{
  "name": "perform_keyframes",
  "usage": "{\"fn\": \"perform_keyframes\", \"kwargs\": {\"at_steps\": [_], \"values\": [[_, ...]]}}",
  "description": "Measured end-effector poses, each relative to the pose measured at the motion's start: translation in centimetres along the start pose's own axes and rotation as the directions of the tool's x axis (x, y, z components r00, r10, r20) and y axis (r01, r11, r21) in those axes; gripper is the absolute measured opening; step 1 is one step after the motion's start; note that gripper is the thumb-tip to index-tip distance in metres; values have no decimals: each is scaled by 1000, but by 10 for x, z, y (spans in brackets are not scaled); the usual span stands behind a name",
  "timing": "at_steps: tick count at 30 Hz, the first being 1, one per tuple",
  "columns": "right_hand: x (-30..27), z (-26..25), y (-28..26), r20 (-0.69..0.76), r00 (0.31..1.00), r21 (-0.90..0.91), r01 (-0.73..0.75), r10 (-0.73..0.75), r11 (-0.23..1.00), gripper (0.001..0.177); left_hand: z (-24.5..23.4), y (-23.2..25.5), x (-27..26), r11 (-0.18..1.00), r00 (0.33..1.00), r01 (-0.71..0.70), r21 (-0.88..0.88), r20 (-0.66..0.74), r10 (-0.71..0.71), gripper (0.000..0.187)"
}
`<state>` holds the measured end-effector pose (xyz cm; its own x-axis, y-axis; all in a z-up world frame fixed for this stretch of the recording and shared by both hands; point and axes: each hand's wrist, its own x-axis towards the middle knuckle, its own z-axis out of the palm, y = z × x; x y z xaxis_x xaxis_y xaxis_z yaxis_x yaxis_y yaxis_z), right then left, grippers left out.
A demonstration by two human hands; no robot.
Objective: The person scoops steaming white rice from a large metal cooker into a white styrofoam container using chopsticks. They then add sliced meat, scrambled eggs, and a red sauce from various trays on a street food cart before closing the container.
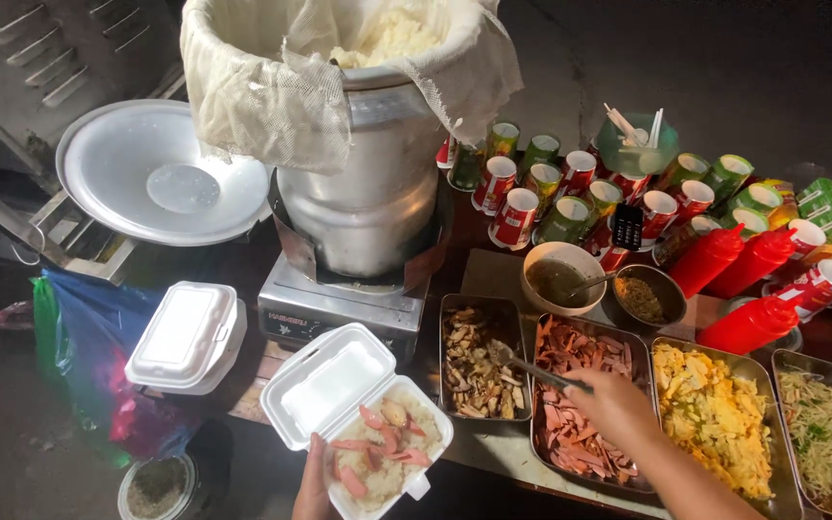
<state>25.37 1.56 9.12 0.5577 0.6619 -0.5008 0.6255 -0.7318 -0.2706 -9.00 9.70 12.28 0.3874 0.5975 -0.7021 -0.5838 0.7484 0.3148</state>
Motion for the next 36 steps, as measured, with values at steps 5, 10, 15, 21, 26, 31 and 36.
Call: {"fn": "perform_keyframes", "kwargs": {"at_steps": [5,10,15,21,26,31,36], "values": [[-4,-11,7,8,996,178,-92,92,980,28,-5,-3,9,1000,1000,-3,-17,23,4,82],[-21,-20,-2,44,988,501,-149,147,853,36,19,0,-13,999,1000,8,-51,-6,-8,80],[-55,-29,-13,102,992,587,-115,68,801,32,-65,-25,76,995,981,-95,-39,169,101,71],[-101,-19,-55,173,978,479,24,-121,877,37,-34,-23,67,998,987,-33,-58,158,42,71],[-114,-21,-75,152,982,371,46,-109,927,37,-1,-12,35,1000,997,14,6,71,-14,71],[-97,-3,-40,-42,966,336,254,-255,907,39,-11,-14,43,1000,995,-12,18,104,10,71],[-115,-14,-63,141,980,298,91,-138,950,40,-10,-12,38,1000,994,-13,-29,104,16,69]]}}
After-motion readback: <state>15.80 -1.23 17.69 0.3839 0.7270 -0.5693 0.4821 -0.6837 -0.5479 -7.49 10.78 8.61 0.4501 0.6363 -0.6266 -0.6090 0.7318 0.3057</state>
